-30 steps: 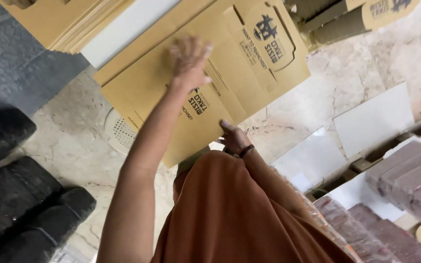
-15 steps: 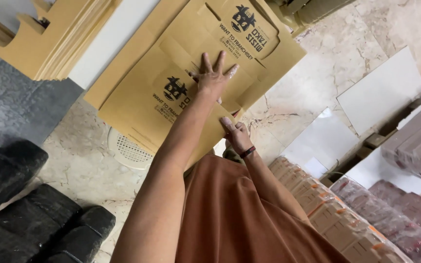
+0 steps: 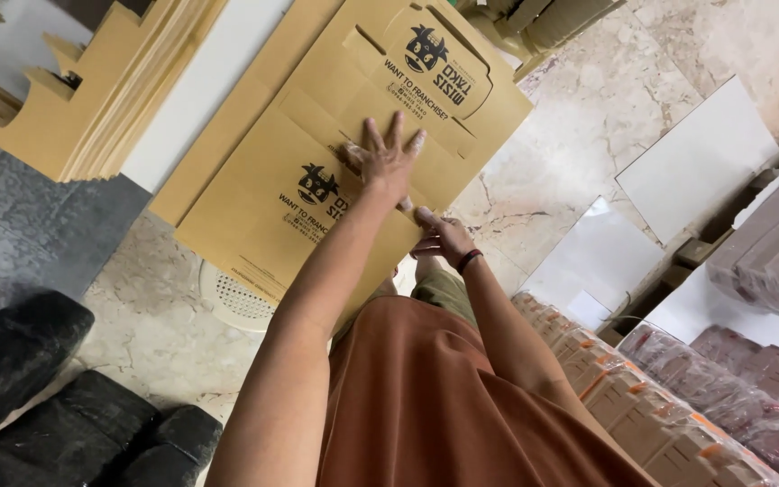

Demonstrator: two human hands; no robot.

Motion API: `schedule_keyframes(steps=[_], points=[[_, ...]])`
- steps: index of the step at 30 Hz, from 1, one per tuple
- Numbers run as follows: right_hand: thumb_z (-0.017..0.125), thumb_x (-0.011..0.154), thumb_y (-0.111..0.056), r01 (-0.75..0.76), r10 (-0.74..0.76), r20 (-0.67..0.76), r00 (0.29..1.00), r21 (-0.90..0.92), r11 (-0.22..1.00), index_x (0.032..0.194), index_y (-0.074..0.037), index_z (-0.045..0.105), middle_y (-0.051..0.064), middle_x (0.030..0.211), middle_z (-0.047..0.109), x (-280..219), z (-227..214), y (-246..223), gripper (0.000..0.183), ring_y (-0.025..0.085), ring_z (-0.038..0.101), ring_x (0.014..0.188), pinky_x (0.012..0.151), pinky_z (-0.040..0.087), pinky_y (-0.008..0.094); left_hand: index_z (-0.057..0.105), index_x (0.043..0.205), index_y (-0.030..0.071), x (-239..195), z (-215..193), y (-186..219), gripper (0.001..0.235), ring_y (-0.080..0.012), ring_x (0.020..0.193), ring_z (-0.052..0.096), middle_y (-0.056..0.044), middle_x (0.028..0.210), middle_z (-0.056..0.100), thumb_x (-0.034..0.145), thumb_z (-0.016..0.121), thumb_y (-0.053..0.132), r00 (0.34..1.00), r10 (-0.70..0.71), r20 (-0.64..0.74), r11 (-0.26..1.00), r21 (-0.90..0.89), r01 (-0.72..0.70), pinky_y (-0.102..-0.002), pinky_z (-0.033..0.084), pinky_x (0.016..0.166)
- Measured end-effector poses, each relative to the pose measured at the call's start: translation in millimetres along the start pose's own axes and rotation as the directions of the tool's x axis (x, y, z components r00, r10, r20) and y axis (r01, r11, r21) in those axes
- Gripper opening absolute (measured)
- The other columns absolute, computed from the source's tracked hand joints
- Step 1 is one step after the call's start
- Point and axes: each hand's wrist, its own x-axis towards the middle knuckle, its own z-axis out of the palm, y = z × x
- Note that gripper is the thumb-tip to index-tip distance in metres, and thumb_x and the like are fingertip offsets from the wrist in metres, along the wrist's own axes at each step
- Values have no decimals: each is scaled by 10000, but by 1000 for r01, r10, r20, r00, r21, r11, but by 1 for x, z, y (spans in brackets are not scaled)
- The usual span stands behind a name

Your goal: Preparing and sorting flat cardboard box inserts by removing waste material from die-cuts and stacking them.

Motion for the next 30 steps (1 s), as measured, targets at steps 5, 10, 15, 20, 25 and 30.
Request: schedule_keyframes(steps=[5, 10, 15, 20, 25, 30], points=[[852, 861, -306, 81, -84, -57, 995, -48, 996, 781, 33, 654, 87, 554, 559, 16, -4, 5, 401, 283, 691, 498, 486, 621, 384, 74, 1645, 415, 4, 25, 24, 1108, -655, 1471, -92, -171, 1708, -154, 869, 771, 40, 998, 53, -16, 998, -39, -53, -925, 293, 933], [797, 910, -323, 279, -323, -97, 941, -316, 907, 632, 4, 673, 203, 534, 649, -10, 6, -18, 447, 295, 692, 443, 437, 597, 364, 67, 1635, 449, 12, 25, 25, 1001, -629, 1487, -98, -121, 1720, -156, 938, 716, 142, 1000, 22, -18, 998, -61, -23, -977, 173, 897], [834, 845, -195, 189, -201, -69, 977, -149, 971, 747, 73, 562, 290, 734, 700, -28, 1, -35, 394, 340, 729, 616, 623, 635, 509, 132, 1628, 445, 12, 17, 16, 949, -634, 1484, -40, -139, 1706, -165, 951, 640, 17, 998, 55, 5, 996, -77, -55, -896, 363, 952], [630, 944, -584, -6, 7, 61, 998, -15, 1000, 1063, -38, 726, 85, 858, 756, -12, -6, -63, 567, 209, 741, 748, 805, 609, 387, 169, 1590, 560, 3, -22, 13, 892, -591, 1511, 4, -61, 1722, -109, 965, 697, 202, 991, -51, -124, 984, -177, 28, -875, 212, 1072], [675, 992, -388, 23, -99, 162, 982, 419, 908, 945, -16, 679, 111, 707, 667, 13, -8, -44, 375, 245, 732, 761, 702, 629, 365, 128, 1641, 441, 39, 21, 18, 934, -623, 1491, -29, -153, 1712, -125, 964, 710, 165, 996, -35, -84, 988, -150, 22, -928, 238, 980], [671, 984, -417, 47, -105, 184, 977, 294, 955, 949, -40, 672, 131, 682, 689, 4, -5, -74, 379, 242, 735, 719, 659, 631, 407, 167, 1639, 431, 39, 9, 12, 920, -622, 1492, -9, -175, 1710, -108, 945, 739, 234, 995, -21, -98, 988, -155, 6, -924, 255, 981]])
